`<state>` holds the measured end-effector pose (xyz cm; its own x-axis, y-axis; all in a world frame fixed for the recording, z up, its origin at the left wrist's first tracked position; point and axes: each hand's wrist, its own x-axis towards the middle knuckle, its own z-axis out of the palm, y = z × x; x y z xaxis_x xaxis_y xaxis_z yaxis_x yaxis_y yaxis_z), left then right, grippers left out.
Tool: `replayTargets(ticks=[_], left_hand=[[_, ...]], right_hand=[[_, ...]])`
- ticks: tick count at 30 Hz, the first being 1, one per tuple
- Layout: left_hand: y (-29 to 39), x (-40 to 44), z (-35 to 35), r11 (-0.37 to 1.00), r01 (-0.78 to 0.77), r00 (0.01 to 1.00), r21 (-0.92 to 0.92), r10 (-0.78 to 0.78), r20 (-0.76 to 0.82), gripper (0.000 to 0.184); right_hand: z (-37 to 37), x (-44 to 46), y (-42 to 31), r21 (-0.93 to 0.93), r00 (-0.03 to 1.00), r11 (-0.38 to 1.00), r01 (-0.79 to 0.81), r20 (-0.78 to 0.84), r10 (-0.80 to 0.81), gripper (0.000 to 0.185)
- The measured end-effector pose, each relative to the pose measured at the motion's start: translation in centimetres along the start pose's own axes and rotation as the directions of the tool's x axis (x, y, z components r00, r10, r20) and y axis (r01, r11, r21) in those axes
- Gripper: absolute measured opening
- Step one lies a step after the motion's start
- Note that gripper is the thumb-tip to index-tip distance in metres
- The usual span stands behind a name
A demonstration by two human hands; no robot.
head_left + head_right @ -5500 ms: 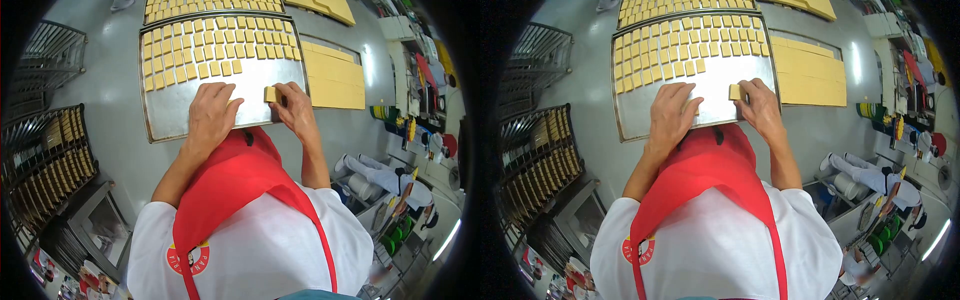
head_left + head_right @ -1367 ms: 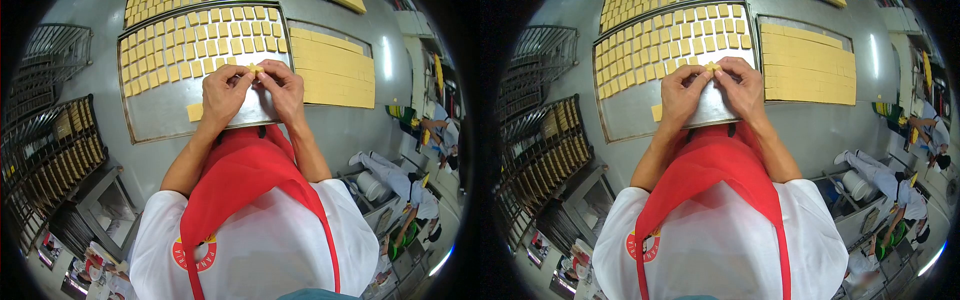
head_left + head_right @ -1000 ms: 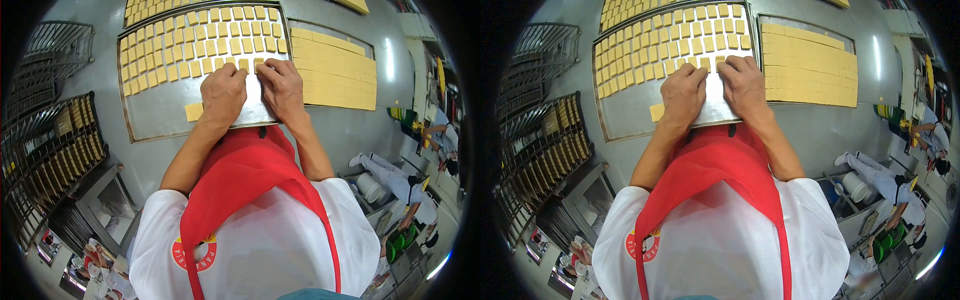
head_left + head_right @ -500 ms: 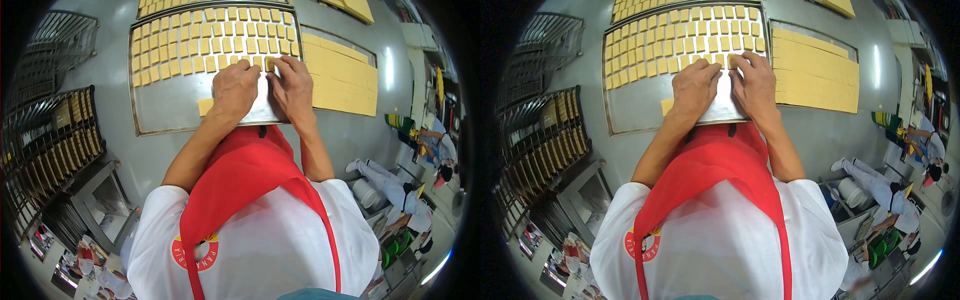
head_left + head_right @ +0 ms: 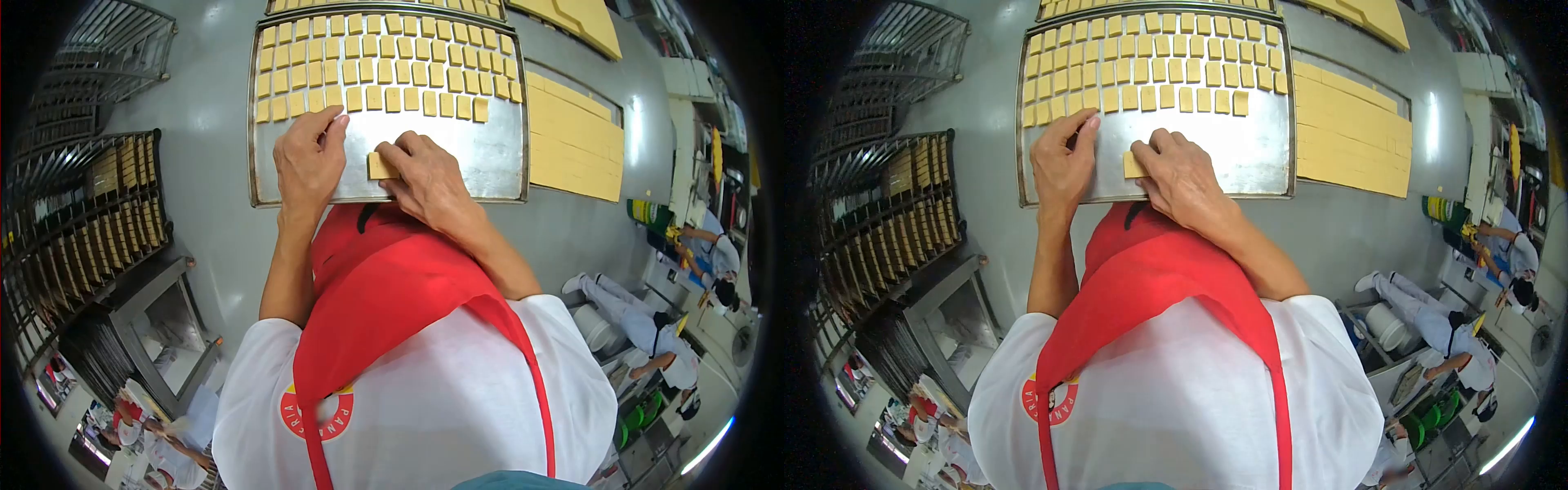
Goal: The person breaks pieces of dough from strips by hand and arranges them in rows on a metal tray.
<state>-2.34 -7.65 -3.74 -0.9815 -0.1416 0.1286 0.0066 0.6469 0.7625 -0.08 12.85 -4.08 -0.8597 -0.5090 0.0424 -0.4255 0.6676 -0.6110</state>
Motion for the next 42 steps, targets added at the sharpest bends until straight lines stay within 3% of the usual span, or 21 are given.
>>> replayTargets(ticks=[3, 6, 9, 11, 12, 13, 15, 17, 18, 20, 22, 28, 31, 32, 34, 35, 36, 37, 38, 40, 42], left_hand=[[0.2, -0.7, 0.7, 0.991, 0.056, 0.997, -0.122, -0.05, 0.054, 0.03], [0.8, -1.1, 2.4, 0.8, 0.383, 0.87, -0.461, -0.145, 0.471, 0.051], [1.3, -1.0, 4.4, 0.671, 0.454, 0.835, -0.587, -0.091, 0.542, 0.048], [2.3, -0.7, 5.3, 0.619, 0.494, 0.816, -0.611, -0.086, 0.572, 0.043], [2.7, -0.6, 5.8, 0.523, 0.553, 0.797, -0.649, -0.102, 0.596, 0.041], [3.1, -0.5, 6.4, 0.42, 0.605, 0.775, -0.677, -0.116, 0.621, 0.039], [4.1, -0.4, 7.4, 0.397, 0.616, 0.767, -0.68, -0.103, 0.634, 0.03], [4.6, -0.5, 8.6, 0.557, 0.553, 0.752, -0.62, -0.013, 0.659, 0.024], [5.2, -0.6, 9.4, 0.682, 0.426, 0.8, -0.594, 0.022, 0.6, 0.027], [6.4, -0.9, 10.2, 0.75, 0.354, 0.808, -0.559, 0.056, 0.587, 0.033], [7.2, -1.0, 11.3, 0.849, 0.098, 0.871, -0.519, 0.178, 0.457, 0.038], [8.4, -0.7, 12.3, 0.858, -0.223, 0.876, -0.462, 0.385, 0.292, 0.023], [8.7, -0.5, 12.5, 0.866, -0.194, 0.87, -0.46, 0.369, 0.328, 0.019], [8.9, -0.4, 12.7, 0.867, -0.192, 0.87, -0.46, 0.367, 0.329, 0.019], [9.3, -0.1, 12.7, 0.894, -0.268, 0.915, -0.359, 0.352, 0.195, 0.016], [9.7, 0.1, 12.8, 0.896, -0.263, 0.918, -0.357, 0.346, 0.194, 0.016], [10.3, 0.3, 12.8, 0.902, -0.351, 0.908, -0.25, 0.393, 0.142, 0.014], [10.6, 0.4, 13.0, 0.892, -0.431, 0.891, -0.136, 0.444, 0.095, 0.012], [10.5, 0.4, 13.5, 0.894, -0.427, 0.893, -0.134, 0.44, 0.091, 0.012], [9.8, 0.4, 14.9, 0.843, -0.528, 0.837, 0.1, 0.498, 0.225, 0.009], [9.4, -0.1, 15.8, 0.84, -0.53, 0.835, 0.111, 0.495, 0.241, 0.009]], right_hand=[[0.3, -0.1, 0.2, 0.095, 0.992, 0.995, -0.013, -0.124, 0.025, 0.05], [-0.1, -0.7, 0.6, 0.232, 0.961, 0.971, -0.049, -0.255, 0.109, 0.048], [-0.4, -1.9, 1.9, 0.337, 0.919, 0.936, -0.103, -0.328, 0.22, 0.047], [-1.1, -2.7, 3.7, 0.608, 0.904, 0.783, -0.133, -0.249, 0.347, 0.048], [-2.2, -3.3, 4.4, 0.781, 0.873, 0.554, -0.29, -0.022, 0.488, 0.045], [-3.0, -3.7, 4.8, 0.783, 0.868, 0.551, -0.29, -0.027, 0.497, 0.045], [-4.2, -4.3, 5.5, 0.973, 0.799, 0.126, -0.193, 0.081, 0.595, 0.041], [-4.9, -4.8, 6.4, 0.985, 0.774, 0.084, -0.15, 0.064, 0.63, 0.038], [-5.1, -5.0, 6.9, 0.985, 0.763, 0.076, -0.154, 0.07, 0.643, 0.037], [-5.4, -5.5, 7.7, 0.986, 0.747, 0.063, -0.153, 0.073, 0.661, 0.035], [-5.7, -5.8, 8.3, 0.976, 0.745, 0.114, -0.184, 0.063, 0.664, 0.034], [-6.9, -6.1, 9.5, 0.987, 0.767, -0.029, -0.158, 0.141, 0.626, 0.031], [-7.2, -6.1, 10.4, 0.987, 0.787, -0.044, -0.157, 0.151, 0.599, 0.032], [-7.5, -6.1, 10.5, 0.986, 0.786, -0.045, -0.159, 0.154, 0.599, 0.032], [-8.4, -5.9, 10.5, 0.902, 0.748, 0.28, -0.329, 0.068, 0.661, 0.033], [-8.3, -5.8, 10.7, 0.901, 0.749, 0.278, -0.333, 0.074, 0.659, 0.033], [-8.1, -5.5, 11.0, 0.612, 0.782, 0.709, -0.351, -0.225, 0.581, 0.034], [-8.0, -5.3, 11.2, 0.141, 0.824, 0.934, -0.328, -0.441, 0.356, 0.035], [-8.0, -5.1, 11.1, -0.103, 0.835, 0.941, -0.322, -0.499, 0.231, 0.037], [-8.4, -5.1, 10.7, -0.141, 0.864, 0.941, -0.307, -0.456, 0.214, 0.035], [-8.4, -5.1, 10.9, -0.175, 0.889, 0.94, -0.294, -0.41, 0.202, 0.033]])
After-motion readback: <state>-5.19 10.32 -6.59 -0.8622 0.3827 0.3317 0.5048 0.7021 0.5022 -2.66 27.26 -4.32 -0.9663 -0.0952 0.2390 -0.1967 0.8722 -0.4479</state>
